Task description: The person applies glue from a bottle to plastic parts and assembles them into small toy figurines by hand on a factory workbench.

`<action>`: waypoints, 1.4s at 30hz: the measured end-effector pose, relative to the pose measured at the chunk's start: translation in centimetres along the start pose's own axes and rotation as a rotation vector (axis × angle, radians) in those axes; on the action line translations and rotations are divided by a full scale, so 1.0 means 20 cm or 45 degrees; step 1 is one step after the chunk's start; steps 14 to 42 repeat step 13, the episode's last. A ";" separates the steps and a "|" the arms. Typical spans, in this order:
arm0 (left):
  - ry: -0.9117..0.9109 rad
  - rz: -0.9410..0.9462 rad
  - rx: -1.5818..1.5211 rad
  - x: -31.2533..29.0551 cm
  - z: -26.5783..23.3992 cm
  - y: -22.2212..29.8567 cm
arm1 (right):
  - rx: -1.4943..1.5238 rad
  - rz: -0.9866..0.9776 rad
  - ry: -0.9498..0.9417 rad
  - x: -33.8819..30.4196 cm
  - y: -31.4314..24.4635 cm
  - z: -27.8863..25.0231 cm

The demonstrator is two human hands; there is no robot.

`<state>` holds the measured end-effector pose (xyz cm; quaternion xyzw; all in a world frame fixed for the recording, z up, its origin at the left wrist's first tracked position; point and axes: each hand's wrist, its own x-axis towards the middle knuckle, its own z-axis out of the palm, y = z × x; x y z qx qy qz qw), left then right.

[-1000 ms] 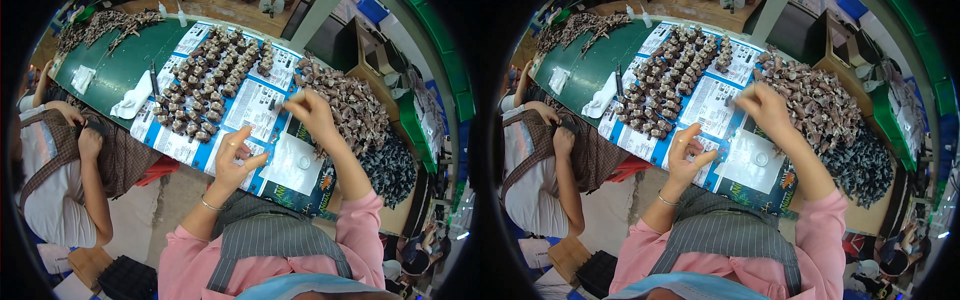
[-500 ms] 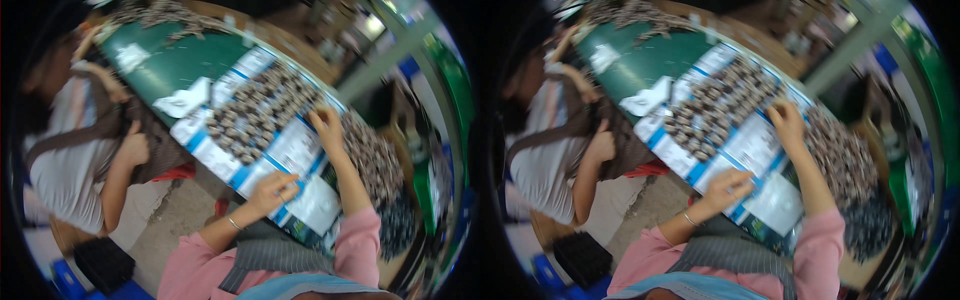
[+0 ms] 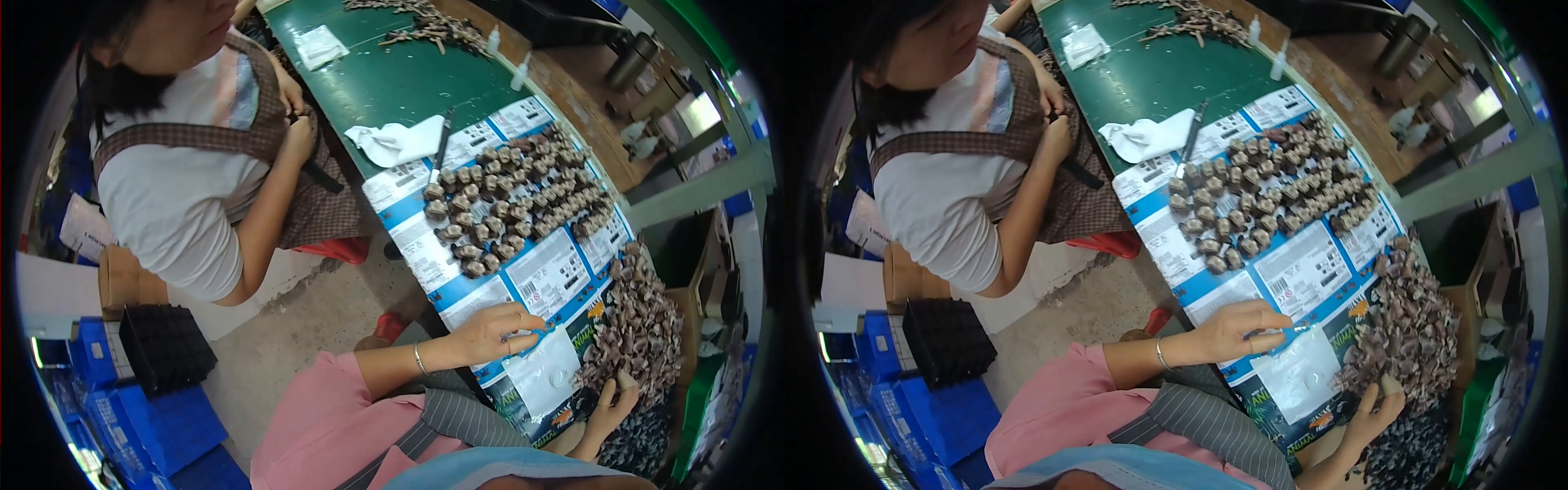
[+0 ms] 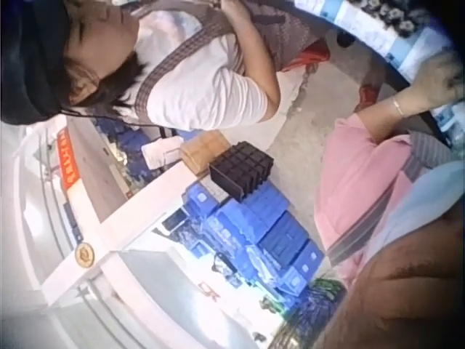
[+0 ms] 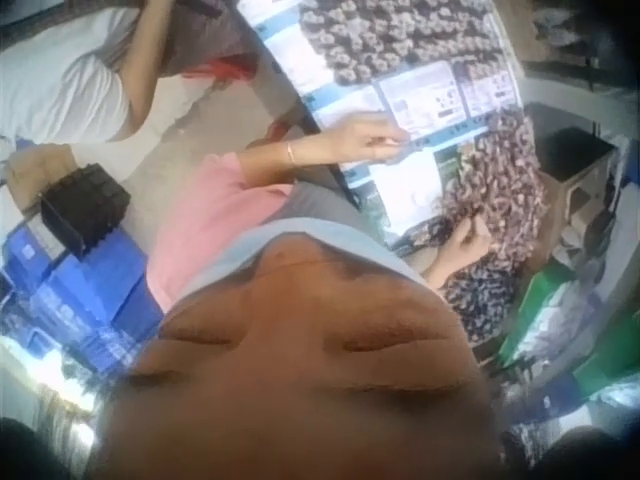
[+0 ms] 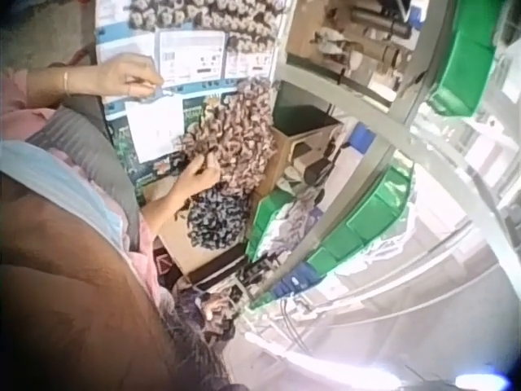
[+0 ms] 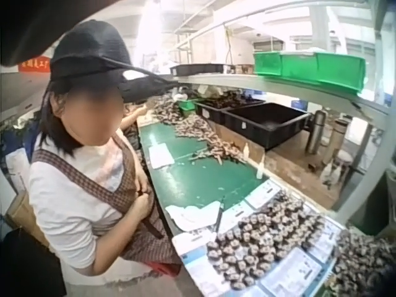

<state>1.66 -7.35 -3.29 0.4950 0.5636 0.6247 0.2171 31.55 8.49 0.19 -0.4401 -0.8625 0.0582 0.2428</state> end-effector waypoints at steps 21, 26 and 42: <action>-0.168 -0.094 0.072 0.04 0.03 -0.03 | 0.081 -0.106 0.136 -0.12 0.02 0.10; -0.168 -0.094 0.072 0.04 0.03 -0.03 | 0.081 -0.106 0.136 -0.12 0.02 0.10; -0.168 -0.094 0.072 0.04 0.03 -0.03 | 0.081 -0.106 0.136 -0.12 0.02 0.10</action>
